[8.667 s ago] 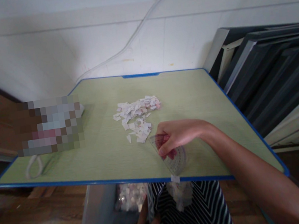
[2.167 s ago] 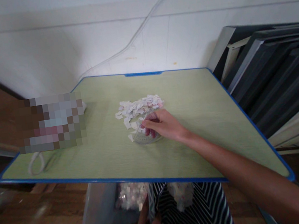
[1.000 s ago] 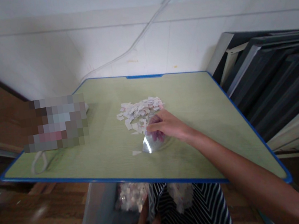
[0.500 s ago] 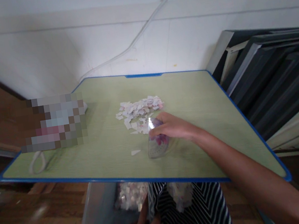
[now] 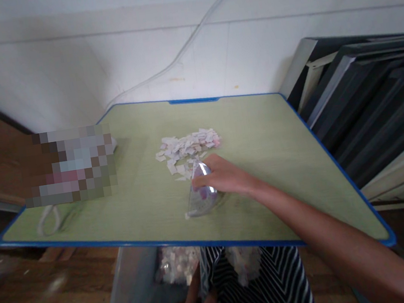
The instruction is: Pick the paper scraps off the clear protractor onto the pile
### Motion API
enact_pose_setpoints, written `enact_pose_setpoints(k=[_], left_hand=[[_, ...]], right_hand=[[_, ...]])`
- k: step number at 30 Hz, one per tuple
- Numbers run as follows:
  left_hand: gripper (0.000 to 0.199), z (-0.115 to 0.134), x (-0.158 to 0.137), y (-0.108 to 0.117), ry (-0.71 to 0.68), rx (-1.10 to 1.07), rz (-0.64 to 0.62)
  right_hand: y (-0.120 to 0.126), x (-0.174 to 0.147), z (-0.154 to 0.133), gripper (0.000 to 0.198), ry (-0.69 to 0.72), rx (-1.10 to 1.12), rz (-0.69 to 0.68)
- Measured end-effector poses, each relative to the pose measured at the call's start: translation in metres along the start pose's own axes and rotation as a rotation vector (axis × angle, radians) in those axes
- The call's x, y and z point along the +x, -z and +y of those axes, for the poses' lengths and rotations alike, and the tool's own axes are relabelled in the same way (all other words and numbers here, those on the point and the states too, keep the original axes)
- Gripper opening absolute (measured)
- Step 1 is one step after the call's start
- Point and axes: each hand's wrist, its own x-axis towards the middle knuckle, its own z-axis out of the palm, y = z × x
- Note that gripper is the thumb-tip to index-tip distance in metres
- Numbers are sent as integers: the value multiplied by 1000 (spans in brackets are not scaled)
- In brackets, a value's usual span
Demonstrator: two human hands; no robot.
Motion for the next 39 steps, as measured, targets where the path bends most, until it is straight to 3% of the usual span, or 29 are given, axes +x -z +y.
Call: enact_pose_setpoints(k=[6,12,14,19,27,29,35,39], left_hand=[[39,-1,2,-2,-10,13,4],[39,-1,2,-1,-3,5,-6],[38,0,1,-1,-5,3,10],[42,0,0,-1,7,14,20],[40,0,1,1,6,-18,-4],[40,0,0,0,3,-6,-2],[42,1,1,0,13,-18,-6],[41,1,2,1,9,-18,-1]], right_hand=[[27,-11,-6,15,-97,-66,-221],[42,-24,-8,7,-163,-103,-564],[45,-25,-9,6,-142,-81,-581],[48,-22,-8,6,-67,-87,-475],[53,-26,-4,10,-93,-190,-715],[50,-25,-5,11,-41,-150,-633],[29,-9,-4,18,109,56,-17],[10,1,4,21,82,110,82]])
